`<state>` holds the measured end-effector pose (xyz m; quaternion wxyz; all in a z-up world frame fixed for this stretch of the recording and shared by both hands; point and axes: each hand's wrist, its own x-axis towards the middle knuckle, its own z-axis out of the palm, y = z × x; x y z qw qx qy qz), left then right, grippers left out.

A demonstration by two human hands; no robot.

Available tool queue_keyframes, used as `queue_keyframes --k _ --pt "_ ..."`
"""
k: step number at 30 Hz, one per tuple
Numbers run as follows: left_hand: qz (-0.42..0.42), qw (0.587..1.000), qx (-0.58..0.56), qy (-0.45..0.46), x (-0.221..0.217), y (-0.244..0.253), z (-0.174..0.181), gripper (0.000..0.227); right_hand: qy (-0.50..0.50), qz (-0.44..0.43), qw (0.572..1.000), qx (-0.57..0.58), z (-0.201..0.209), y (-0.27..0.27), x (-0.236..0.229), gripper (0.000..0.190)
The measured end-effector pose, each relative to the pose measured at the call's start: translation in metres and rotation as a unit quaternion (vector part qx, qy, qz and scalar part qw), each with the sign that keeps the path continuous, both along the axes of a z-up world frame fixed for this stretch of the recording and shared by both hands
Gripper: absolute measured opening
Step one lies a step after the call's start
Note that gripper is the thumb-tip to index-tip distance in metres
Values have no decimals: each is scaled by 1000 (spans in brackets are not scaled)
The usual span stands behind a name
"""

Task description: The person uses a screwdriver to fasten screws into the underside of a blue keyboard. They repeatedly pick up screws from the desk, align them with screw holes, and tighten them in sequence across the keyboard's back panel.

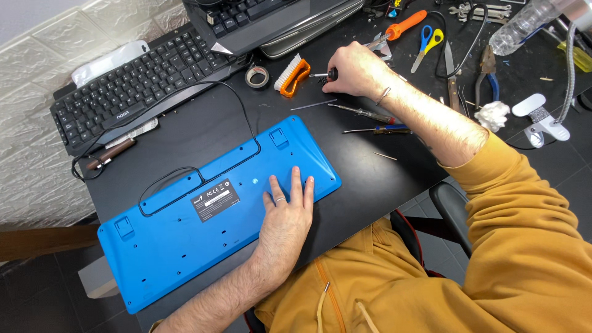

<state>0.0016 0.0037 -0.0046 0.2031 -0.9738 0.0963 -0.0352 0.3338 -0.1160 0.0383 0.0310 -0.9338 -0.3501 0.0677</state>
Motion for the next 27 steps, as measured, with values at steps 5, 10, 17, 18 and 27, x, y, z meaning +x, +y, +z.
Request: queue_keyframes --k 5,10,17,18,27 --pt "0 1000 7 7 0 0 -1 80 -7 -22 1000 3 -4 4 -1 28" --pt "-4 1000 12 -1 -1 0 2 79 -3 -53 999 7 0 9 -7 24" --pt "-2 1000 3 12 0 0 3 80 -14 -54 998 -1 -1 11 -8 18" --pt "-1 1000 3 12 0 0 3 80 -14 -53 998 -2 -1 9 -8 18" --pt "-29 999 -31 11 4 12 25 75 -92 33 975 198 -2 -29 -7 15"
